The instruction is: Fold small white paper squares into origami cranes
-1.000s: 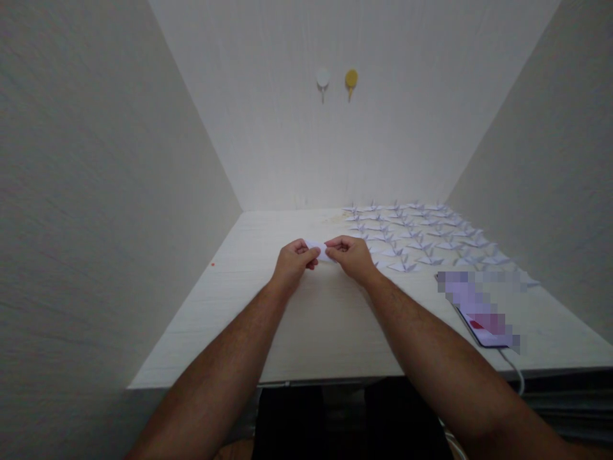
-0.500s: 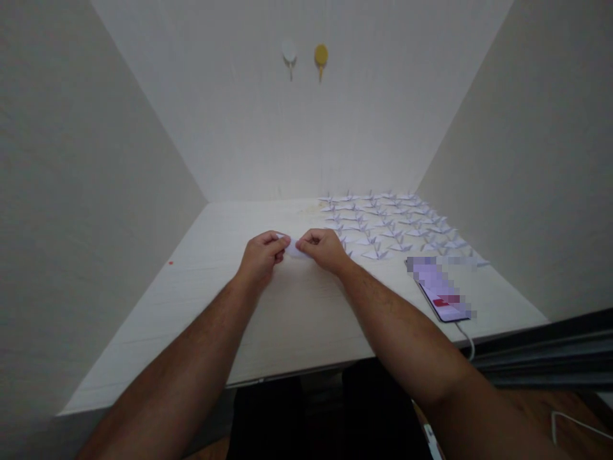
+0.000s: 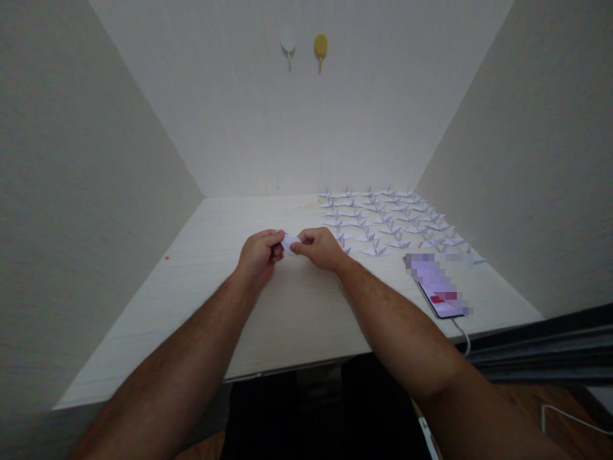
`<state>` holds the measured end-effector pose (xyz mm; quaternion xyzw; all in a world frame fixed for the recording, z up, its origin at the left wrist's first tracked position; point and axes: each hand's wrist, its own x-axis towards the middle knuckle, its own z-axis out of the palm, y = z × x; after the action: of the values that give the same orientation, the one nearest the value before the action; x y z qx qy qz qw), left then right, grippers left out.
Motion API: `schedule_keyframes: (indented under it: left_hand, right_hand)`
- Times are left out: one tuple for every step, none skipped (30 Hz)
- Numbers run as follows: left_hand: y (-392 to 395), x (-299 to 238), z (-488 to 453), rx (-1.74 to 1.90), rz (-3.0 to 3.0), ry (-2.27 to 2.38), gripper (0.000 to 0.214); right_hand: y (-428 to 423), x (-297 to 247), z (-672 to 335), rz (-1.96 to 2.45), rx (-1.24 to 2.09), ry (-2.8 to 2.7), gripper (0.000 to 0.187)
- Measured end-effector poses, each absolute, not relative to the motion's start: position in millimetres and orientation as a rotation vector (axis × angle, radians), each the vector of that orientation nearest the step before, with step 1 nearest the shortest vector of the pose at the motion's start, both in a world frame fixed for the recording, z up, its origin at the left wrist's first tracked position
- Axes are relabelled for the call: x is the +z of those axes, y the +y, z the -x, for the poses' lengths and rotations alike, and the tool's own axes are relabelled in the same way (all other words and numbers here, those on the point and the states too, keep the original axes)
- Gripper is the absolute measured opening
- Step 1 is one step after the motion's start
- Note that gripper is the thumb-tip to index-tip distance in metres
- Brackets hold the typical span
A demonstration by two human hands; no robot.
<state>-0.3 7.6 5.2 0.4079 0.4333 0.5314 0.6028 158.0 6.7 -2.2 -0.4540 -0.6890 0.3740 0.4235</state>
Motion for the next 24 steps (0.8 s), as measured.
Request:
schedule_keyframes:
  left_hand:
    - [7.8, 5.4, 0.7, 1.226, -0.945, 0.999, 0.017]
    - [7.9, 5.6, 1.3, 1.223, -0.952, 0.997, 0.018]
    - [7.9, 5.9, 1.9, 1.222, -0.964, 0.997, 0.019]
    - [7.8, 6.2, 2.6, 1.224, -0.977, 0.999, 0.020]
    - [7.7, 6.6, 3.3, 1.228, -0.988, 1.001, 0.021]
    - [7.5, 7.1, 3.9, 1.231, -0.993, 1.000, 0.020]
    - [7.3, 7.5, 4.5, 1.231, -0.990, 0.994, 0.020]
    - [7.1, 8.0, 4.9, 1.230, -0.981, 0.985, 0.019]
    - [6.9, 8.4, 5.2, 1.226, -0.972, 0.976, 0.018]
    - [6.6, 8.8, 5.5, 1.221, -0.969, 0.970, 0.019]
    - [6.4, 9.2, 5.8, 1.217, -0.973, 0.969, 0.019]
    - [6.1, 9.5, 6.1, 1.215, -0.981, 0.969, 0.020]
    - [5.8, 9.8, 6.5, 1.209, -0.992, 0.968, 0.021]
    - [5.4, 10.0, 6.9, 1.196, -1.005, 0.966, 0.023]
    - [4.9, 10.1, 7.3, 1.175, -1.018, 0.963, 0.024]
    - [4.5, 10.0, 7.6, 1.151, -1.037, 0.963, 0.024]
    - [4.1, 9.7, 7.8, 1.131, -1.060, 0.970, 0.023]
    - [3.8, 9.2, 7.8, 1.121, -1.087, 0.987, 0.022]
    - [3.5, 8.7, 7.6, 1.122, -1.115, 1.007, 0.020]
    - [3.4, 8.1, 7.2, 1.132, -1.139, 1.026, 0.018]
    - [3.3, 7.5, 6.7, 1.148, -1.157, 1.040, 0.017]
    - [3.3, 7.0, 6.1, 1.159, -1.168, 1.046, 0.016]
    - [3.3, 6.7, 5.6, 1.164, -1.177, 1.049, 0.016]
    - [3.4, 6.5, 5.0, 1.165, -1.185, 1.053, 0.015]
  right_hand:
    - [6.2, -1.7, -157.9, 1.134, 0.945, -1.721, 0.021]
    - [5.8, -1.2, -157.7, 1.135, 0.953, -1.716, 0.021]
    - [5.5, -0.7, -157.6, 1.137, 0.960, -1.711, 0.020]
    - [5.2, -0.3, -157.6, 1.140, 0.963, -1.706, 0.020]
    - [5.0, 0.1, -157.6, 1.143, 0.963, -1.701, 0.020]
    - [4.9, 0.3, -157.7, 1.144, 0.960, -1.700, 0.020]
    - [4.8, 0.4, -157.9, 1.144, 0.959, -1.700, 0.020]
    - [4.7, 0.4, -158.1, 1.141, 0.962, -1.701, 0.020]
    - [4.7, 0.3, -158.3, 1.137, 0.968, -1.702, 0.020]
    - [4.7, 0.2, -158.5, 1.131, 0.976, -1.698, 0.020]
    - [4.7, 0.1, -158.7, 1.125, 0.984, -1.690, 0.021]
    - [4.8, 0.0, -158.9, 1.121, 0.989, -1.678, 0.021]
    - [4.9, 0.0, -159.0, 1.118, 0.990, -1.663, 0.021]
    - [5.1, 0.0, -159.1, 1.118, 0.987, -1.643, 0.022]
    - [5.3, 0.0, -159.1, 1.121, 0.980, -1.620, 0.023]
    - [5.7, 0.0, -159.0, 1.128, 0.971, -1.592, 0.023]
    - [6.1, -0.1, -158.9, 1.136, 0.964, -1.563, 0.024]
    - [6.5, -0.3, -158.7, 1.143, 0.961, -1.536, 0.024]
    - [6.9, -0.5, -158.5, 1.148, 0.965, -1.515, 0.024]
    - [7.3, -0.8, -158.4, 1.150, 0.973, -1.503, 0.025]
    - [7.5, -1.0, -158.2, 1.149, 0.983, -1.505, 0.025]
    - [7.6, -1.2, -158.1, 1.146, 0.991, -1.516, 0.026]
    - [7.6, -1.2, -158.1, 1.143, 0.996, -1.532, 0.026]
    - [7.6, -1.2, -158.1, 1.141, 0.993, -1.543, 0.027]
